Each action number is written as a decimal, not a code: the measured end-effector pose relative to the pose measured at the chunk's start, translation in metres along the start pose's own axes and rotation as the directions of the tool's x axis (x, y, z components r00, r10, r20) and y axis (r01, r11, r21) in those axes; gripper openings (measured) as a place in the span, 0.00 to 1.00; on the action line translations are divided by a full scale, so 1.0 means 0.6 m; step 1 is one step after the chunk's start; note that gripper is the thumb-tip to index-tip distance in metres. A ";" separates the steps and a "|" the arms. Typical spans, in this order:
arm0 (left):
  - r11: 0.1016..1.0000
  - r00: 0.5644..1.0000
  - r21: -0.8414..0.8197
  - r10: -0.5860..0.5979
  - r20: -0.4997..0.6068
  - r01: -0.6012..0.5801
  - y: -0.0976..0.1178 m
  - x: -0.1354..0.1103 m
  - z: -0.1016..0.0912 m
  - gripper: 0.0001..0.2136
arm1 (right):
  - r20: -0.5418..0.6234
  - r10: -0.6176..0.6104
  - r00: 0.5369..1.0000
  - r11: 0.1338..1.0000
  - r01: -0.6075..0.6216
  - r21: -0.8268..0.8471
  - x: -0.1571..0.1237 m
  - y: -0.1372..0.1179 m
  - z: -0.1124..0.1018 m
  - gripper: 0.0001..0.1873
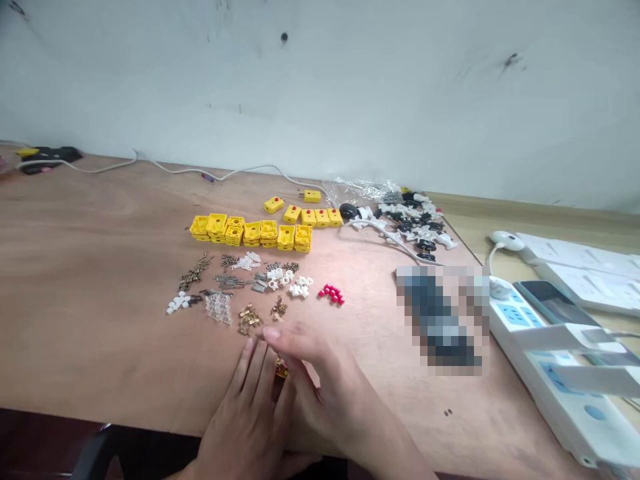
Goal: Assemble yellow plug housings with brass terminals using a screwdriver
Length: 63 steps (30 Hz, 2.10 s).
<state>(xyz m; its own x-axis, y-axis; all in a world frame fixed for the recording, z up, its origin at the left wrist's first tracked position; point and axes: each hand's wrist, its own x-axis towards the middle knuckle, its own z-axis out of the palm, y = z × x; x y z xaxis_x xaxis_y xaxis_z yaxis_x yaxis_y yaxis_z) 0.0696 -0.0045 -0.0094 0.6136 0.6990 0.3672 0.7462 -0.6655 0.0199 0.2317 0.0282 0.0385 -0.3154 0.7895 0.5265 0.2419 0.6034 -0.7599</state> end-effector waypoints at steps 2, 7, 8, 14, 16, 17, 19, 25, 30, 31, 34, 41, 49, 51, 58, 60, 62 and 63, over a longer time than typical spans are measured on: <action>1.000 1.000 -0.012 0.007 0.013 -0.007 -0.001 -0.001 0.001 0.50 | -0.004 -0.037 0.999 0.998 0.038 0.049 0.003 0.001 0.002 0.42; 0.999 0.999 0.011 0.038 -0.025 -0.037 -0.005 -0.003 -0.002 0.52 | -0.137 -0.009 0.991 0.999 0.016 0.050 0.007 0.008 0.000 0.40; 0.999 0.999 0.017 0.041 -0.022 -0.041 -0.004 -0.003 -0.002 0.52 | -0.157 -0.008 0.988 1.000 0.012 0.028 0.006 0.009 -0.001 0.40; 1.000 1.000 0.013 -0.012 0.007 0.012 0.004 -0.007 0.004 0.51 | -0.015 0.084 0.996 0.995 -0.083 0.055 -0.002 0.003 -0.005 0.36; 0.999 0.999 0.002 -0.034 0.015 0.034 0.005 -0.008 0.008 0.51 | 0.004 0.097 0.995 0.993 -0.097 0.066 -0.001 -0.001 -0.003 0.34; 0.999 0.999 -0.007 -0.034 0.013 0.034 0.005 -0.008 0.009 0.50 | -0.004 0.083 0.997 0.994 -0.082 0.078 0.001 -0.003 0.000 0.34; 0.999 1.000 -0.028 -0.031 0.005 0.031 0.004 -0.006 0.008 0.47 | -0.058 0.048 0.997 0.995 -0.043 0.094 0.006 -0.004 0.005 0.34; 0.999 0.999 -0.037 -0.032 0.005 0.032 0.002 0.001 0.001 0.48 | -0.203 -0.005 0.979 1.000 0.009 0.021 0.008 -0.006 0.006 0.37; 1.000 0.999 -0.016 -0.024 -0.028 0.023 0.004 -0.005 0.008 0.47 | -0.052 0.098 0.994 0.983 -0.089 0.162 0.009 -0.012 0.005 0.31; 1.000 0.999 -0.020 -0.024 -0.031 0.023 0.003 -0.006 0.009 0.46 | -0.077 0.086 0.993 0.984 -0.073 0.161 0.011 -0.012 0.007 0.31; 0.999 1.000 -0.031 -0.024 -0.009 0.024 0.001 -0.005 0.008 0.47 | -0.238 0.024 0.971 0.994 0.001 0.107 0.017 -0.012 0.013 0.31; 1.000 1.000 -0.008 -0.007 0.005 0.007 0.000 -0.007 0.010 0.47 | -0.043 0.072 0.996 0.993 -0.068 0.102 0.009 -0.014 0.001 0.31; 0.999 0.999 -0.042 -0.012 0.033 0.013 0.001 -0.004 0.003 0.48 | -0.239 0.005 0.971 1.000 -0.001 0.019 0.013 -0.009 0.003 0.34; 0.999 0.999 -0.031 -0.015 0.030 0.016 0.002 -0.005 0.002 0.49 | -0.130 0.051 0.990 0.998 -0.046 0.042 0.009 -0.008 0.000 0.33; 0.999 0.999 -0.043 -0.009 0.032 0.010 -0.001 -0.002 0.003 0.47 | -0.201 0.013 0.979 1.000 -0.010 0.017 0.011 -0.004 0.000 0.30; 0.999 0.999 -0.040 -0.006 0.040 0.008 -0.002 -0.003 0.005 0.47 | -0.202 0.011 0.979 1.000 -0.013 -0.008 0.012 -0.006 -0.001 0.31; 0.999 0.999 -0.035 -0.012 0.037 0.013 -0.001 -0.005 0.006 0.47 | -0.101 0.050 0.994 0.998 -0.047 0.034 0.012 -0.009 -0.003 0.31; 0.999 0.999 -0.037 -0.015 0.032 0.017 0.000 -0.006 0.007 0.47 | -0.051 0.068 0.996 0.996 -0.065 0.066 0.012 -0.011 -0.004 0.31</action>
<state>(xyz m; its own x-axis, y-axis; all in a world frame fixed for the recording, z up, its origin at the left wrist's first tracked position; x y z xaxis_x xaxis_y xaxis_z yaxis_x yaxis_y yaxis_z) 0.0683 -0.0057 -0.0146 0.6101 0.7174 0.3364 0.7463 -0.6629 0.0602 0.2299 0.0303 0.0480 -0.2509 0.8336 0.4921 0.2009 0.5421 -0.8159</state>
